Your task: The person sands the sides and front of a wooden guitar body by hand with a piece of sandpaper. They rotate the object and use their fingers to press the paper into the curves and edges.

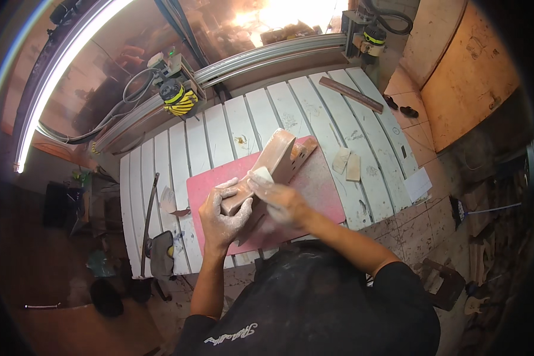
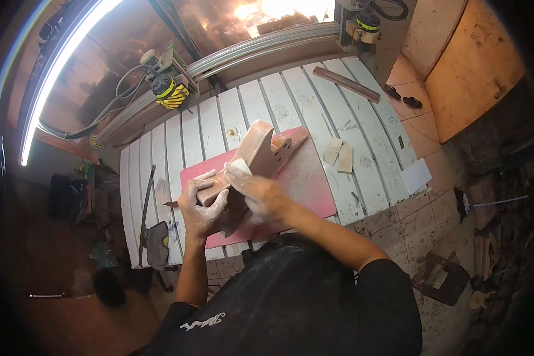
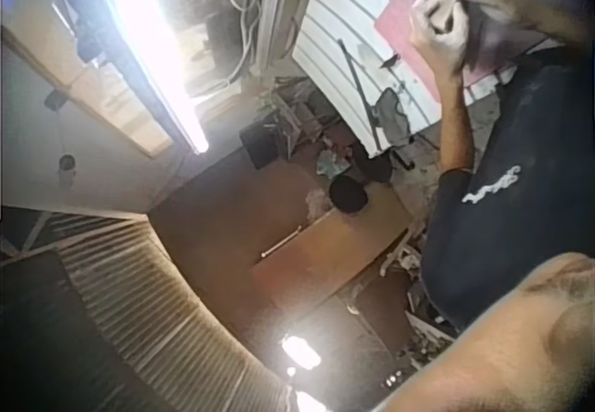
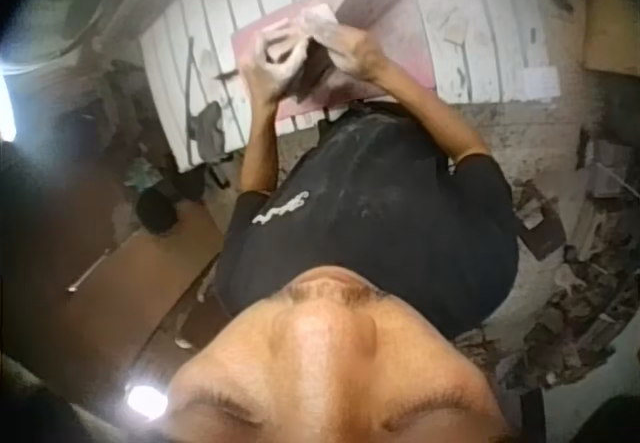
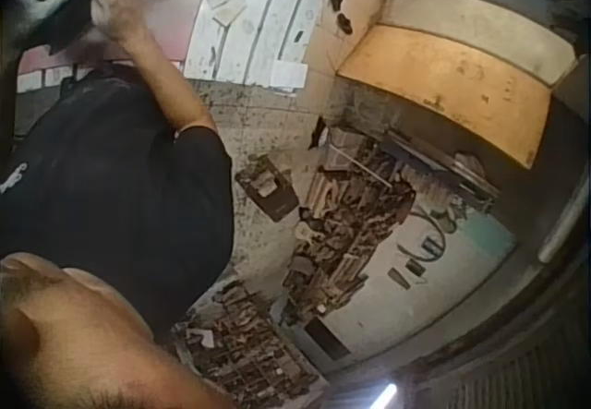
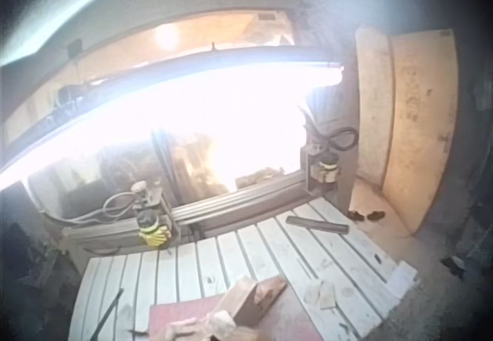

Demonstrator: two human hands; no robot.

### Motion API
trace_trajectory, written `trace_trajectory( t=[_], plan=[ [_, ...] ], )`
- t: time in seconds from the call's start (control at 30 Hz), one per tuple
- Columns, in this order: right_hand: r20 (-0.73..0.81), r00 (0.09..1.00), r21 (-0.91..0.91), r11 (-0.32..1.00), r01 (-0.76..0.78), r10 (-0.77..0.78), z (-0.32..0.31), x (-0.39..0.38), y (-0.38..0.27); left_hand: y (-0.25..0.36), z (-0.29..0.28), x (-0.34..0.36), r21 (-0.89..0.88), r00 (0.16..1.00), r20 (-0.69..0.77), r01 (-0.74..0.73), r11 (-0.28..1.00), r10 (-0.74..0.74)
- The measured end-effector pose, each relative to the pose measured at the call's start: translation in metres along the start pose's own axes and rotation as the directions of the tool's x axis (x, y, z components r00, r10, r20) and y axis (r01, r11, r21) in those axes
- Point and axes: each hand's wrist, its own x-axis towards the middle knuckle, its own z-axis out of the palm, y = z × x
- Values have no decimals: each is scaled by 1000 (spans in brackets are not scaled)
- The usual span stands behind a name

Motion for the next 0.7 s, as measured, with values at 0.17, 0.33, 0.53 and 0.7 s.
trace_trajectory(
  t=[0.17,0.33,0.53,0.7],
  plan=[
    [-32,983,-51,982,-180,178,-22,17,-6,13,5,-2,-11,999,2,37,999,-37],
    [51,978,-67,977,-201,204,-49,29,5,19,10,-14,-17,1000,8,-11,1000,11],
    [177,972,53,984,-168,156,-45,17,-14,23,11,-15,-18,1000,-4,4,1000,-4],
    [176,952,51,963,-264,251,-45,18,-17,28,14,-19,-19,1000,-11,4,1000,-5]
  ],
)
